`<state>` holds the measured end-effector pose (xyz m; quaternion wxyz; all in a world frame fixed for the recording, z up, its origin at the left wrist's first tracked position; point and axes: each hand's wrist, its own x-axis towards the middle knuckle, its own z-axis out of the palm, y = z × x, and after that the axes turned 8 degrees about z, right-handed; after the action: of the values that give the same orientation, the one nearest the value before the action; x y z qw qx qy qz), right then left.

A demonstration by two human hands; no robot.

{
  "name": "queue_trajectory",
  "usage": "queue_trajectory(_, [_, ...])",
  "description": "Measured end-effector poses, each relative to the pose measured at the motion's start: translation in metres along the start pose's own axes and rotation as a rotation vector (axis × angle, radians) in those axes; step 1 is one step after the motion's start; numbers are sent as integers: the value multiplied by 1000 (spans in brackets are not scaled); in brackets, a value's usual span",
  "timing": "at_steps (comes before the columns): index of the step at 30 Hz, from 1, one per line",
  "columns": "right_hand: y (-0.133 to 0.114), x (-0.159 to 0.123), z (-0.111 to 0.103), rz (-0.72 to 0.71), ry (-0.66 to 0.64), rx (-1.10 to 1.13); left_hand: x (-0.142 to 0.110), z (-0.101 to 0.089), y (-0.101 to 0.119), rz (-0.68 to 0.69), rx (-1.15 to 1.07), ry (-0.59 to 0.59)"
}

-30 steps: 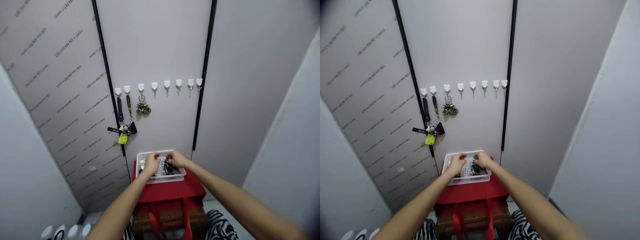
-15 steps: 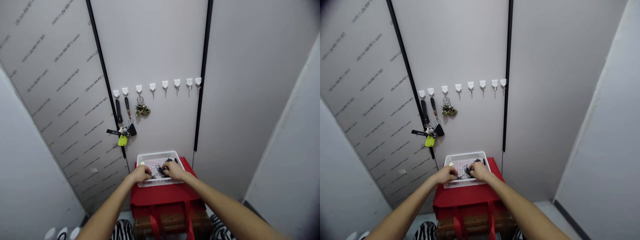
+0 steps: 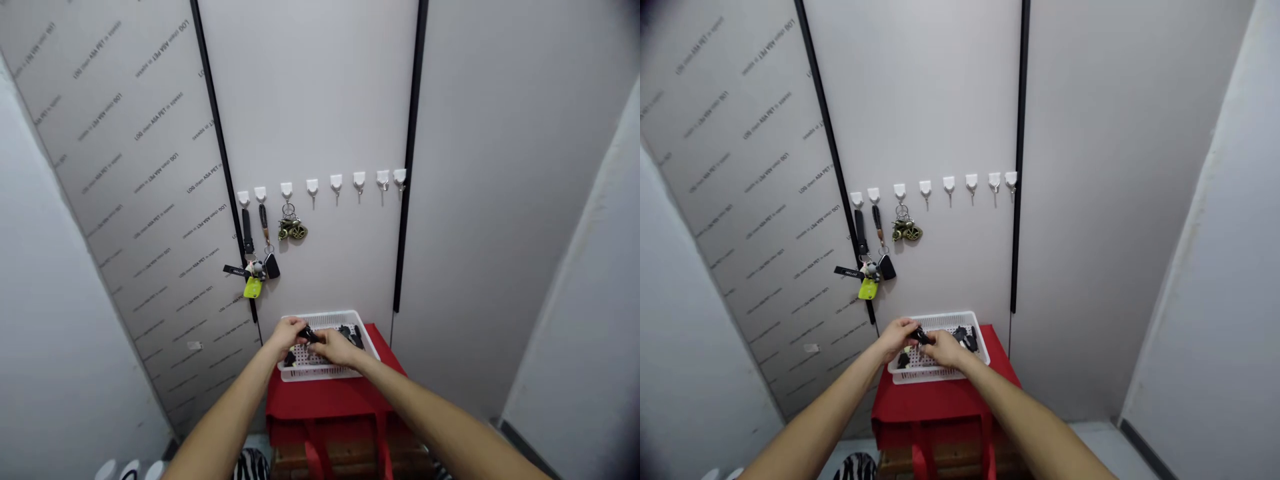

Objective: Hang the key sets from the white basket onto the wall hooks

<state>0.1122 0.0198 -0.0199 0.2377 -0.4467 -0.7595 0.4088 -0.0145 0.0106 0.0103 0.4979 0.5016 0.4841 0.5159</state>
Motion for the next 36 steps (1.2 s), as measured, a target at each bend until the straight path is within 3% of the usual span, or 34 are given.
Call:
queue_trajectory(4, [-8,1,-7,78,32,93,1,-1,3,21,-18,71])
queue_trajectory(7, [-12,2,-21,126,159,63,5,-6,1,57,77,164])
queue_trajectory(10, [-10,2,-30,197,271,-183,8,-9,-4,65,137,197])
queue_trajectory(14, [0,-4,-24,298,169,-602,6,-3,-14,60,261,140])
queue_trajectory(18, [9,-5,-15,316,164,-686,2,8,-27,74,377,58])
queue_trajectory(20, [11,-4,-18,303,212,-604,1,10,-34,91,441,3])
queue_trajectory(23, [9,-4,-29,244,312,-259,-3,12,-38,59,502,-63])
queue_trajectory(28, [-11,-13,-42,194,237,343,-6,19,-21,-79,140,-47])
queue_trajectory(32, [-24,-18,-41,141,218,484,-4,24,1,-21,-154,22])
queue_trajectory(36, [-29,-19,-38,108,226,463,-3,24,19,26,-258,109])
